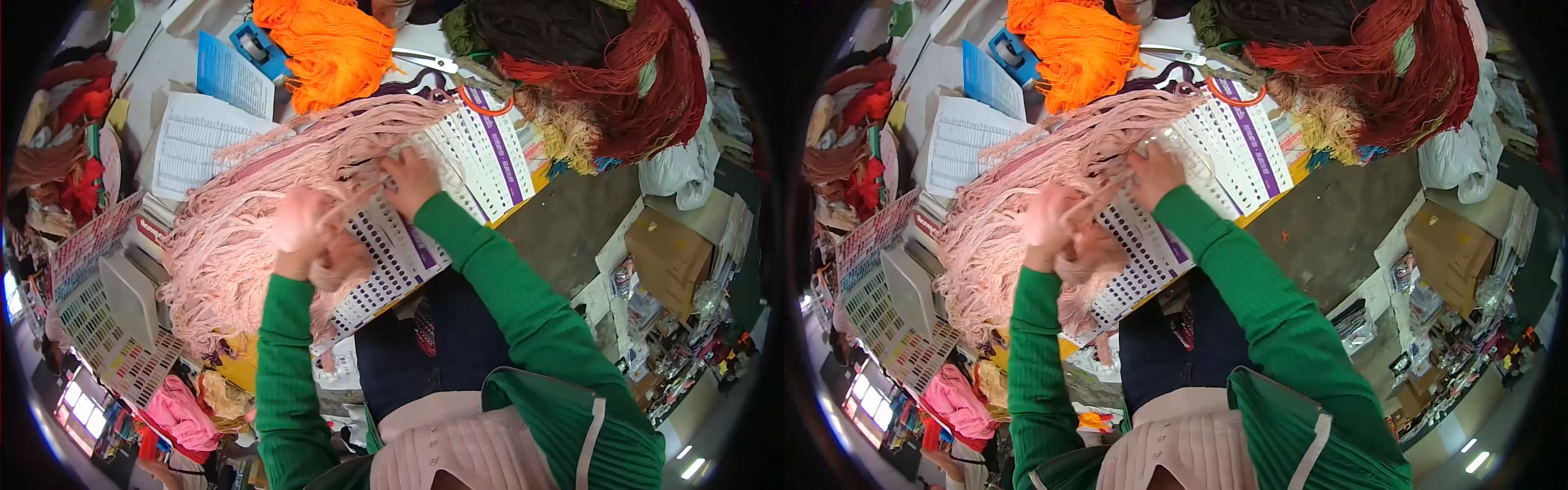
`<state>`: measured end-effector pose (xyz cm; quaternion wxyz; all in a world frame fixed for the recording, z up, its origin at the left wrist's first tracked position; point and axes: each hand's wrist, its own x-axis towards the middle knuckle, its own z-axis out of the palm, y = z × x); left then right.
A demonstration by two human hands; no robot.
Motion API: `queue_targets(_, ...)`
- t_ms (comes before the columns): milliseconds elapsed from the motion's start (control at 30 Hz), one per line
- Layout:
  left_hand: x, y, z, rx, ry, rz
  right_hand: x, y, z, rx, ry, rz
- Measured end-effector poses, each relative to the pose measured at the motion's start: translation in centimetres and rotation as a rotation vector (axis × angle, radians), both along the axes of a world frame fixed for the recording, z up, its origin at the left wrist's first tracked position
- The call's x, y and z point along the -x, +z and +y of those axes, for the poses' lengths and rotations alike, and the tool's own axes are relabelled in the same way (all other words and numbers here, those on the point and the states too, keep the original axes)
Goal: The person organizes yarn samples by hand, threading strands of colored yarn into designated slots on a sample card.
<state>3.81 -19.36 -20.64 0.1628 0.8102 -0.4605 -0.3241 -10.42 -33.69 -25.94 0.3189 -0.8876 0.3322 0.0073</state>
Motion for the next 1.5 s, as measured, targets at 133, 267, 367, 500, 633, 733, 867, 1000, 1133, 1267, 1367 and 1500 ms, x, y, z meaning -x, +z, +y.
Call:
queue_targets(133, 4.4, -3.1, 0.5, 0.148, 0.938, 0.68, 0.8, 0.0, -0.9, 0.007, 0.025, 0.044)
queue_targets(267, 2.9, -2.2, 0.2, 0.443, 1.112, 0.797, 0.8, -0.1, -1.1, -0.031, 0.031, 0.048)
queue_targets(367, 3.2, -3.1, 2.3, 0.543, 1.404, 1.19, 0.6, -0.6, -1.4, -0.011, 0.045, 0.084)
queue_targets(500, 2.4, -1.3, 5.0, 0.644, 1.419, 1.518, 0.5, -0.5, -1.5, 0.02, 0.043, 0.06)
queue_targets(633, -0.3, 0.2, 9.6, 0.583, 0.98, 0.796, 0.3, 0.0, -1.6, -0.04, 0.037, 0.145)
queue_targets(733, -6.8, 2.6, 15.9, 0.824, 1.358, 0.918, 0.3, -0.2, -1.6, -0.023, 0.027, 0.094)
queue_targets(867, -14.3, 5.2, 25.2, 0.73, 1.429, 0.917, 0.2, -0.3, -1.6, -0.035, 0.029, 0.129)
queue_targets(1000, -10.8, 15.1, 21.7, 0.524, 0.834, 1.035, 0.4, 0.1, -2.1, -0.098, 0.115, 0.203)
queue_targets(1133, -2.1, 16.2, 19.8, 0.547, 0.944, 1.051, 1.2, -0.3, -1.9, -0.157, 0.142, 0.099)
queue_targets(1267, 5.0, 18.0, 14.5, 0.613, 1.049, 1.533, 1.4, 6.2, 2.9, -0.28, 0.1, -0.245)
queue_targets(1367, 6.1, 18.4, 11.3, 0.824, 0.997, 1.635, 0.3, 14.8, 7.5, -0.652, 0.003, -0.253)
queue_targets(1500, 6.7, 19.7, 11.5, 0.84, 0.823, 1.614, -1.1, 24.4, 12.8, -1.32, -0.052, -0.361)
